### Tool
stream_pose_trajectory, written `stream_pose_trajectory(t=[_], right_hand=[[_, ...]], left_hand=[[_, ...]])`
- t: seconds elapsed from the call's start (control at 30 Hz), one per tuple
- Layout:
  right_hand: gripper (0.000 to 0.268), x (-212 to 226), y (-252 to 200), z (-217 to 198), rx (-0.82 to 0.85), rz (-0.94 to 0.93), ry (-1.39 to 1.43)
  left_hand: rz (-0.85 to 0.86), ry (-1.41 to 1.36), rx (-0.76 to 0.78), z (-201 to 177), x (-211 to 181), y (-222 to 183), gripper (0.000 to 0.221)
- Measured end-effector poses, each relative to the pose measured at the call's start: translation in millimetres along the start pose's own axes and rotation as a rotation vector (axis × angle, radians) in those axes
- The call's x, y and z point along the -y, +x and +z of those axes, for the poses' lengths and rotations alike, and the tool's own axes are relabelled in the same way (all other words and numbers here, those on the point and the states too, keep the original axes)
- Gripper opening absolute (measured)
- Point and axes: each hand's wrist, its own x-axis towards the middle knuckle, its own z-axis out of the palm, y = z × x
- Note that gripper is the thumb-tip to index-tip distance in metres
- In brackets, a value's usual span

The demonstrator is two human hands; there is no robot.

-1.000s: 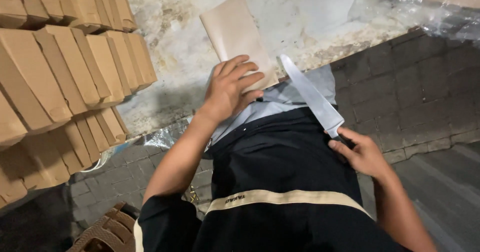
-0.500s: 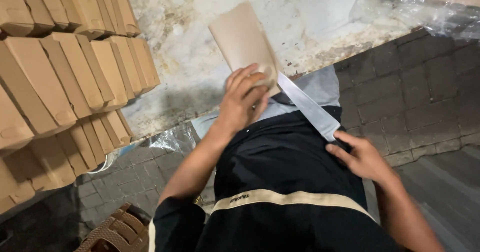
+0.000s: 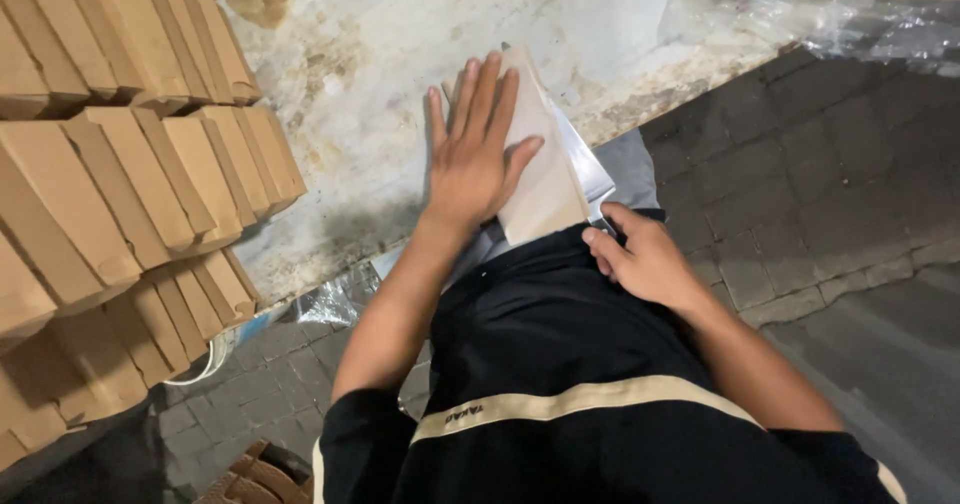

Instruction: The person folds and cuts sheets of brown paper, then inserts them into small cardboard boxes. They repeat this process multiple times, stacking the finished boxes on the table.

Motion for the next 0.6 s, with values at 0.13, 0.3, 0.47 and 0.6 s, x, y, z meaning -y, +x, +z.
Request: stream_pose_trajectory(t=[0.13, 0.3, 0.47, 0.6], right_hand=[[0.025, 7.9, 6.2, 3.5, -0.012, -0.065, 0.094], [0.023, 15.9, 12.0, 2.8, -0.041, -0.169, 0.045], [0.011, 14.2, 17.2, 13.2, -0.109, -0.110, 0.166], [0.009, -11.9, 22.9, 3.9, -0.243, -0.178, 0.322]], left_hand=[[-0.043, 0.137, 0.197, 18.4, 2.8, 20.2, 0.073], [-0.010, 0.217, 0.137, 12.9, 2.8, 21.6, 0.073], [-0.109, -0.083, 0.300, 3.6, -3.6, 21.4, 0.074], [-0.111, -0.061, 0.272, 5.9, -3.6, 22.6, 0.074]])
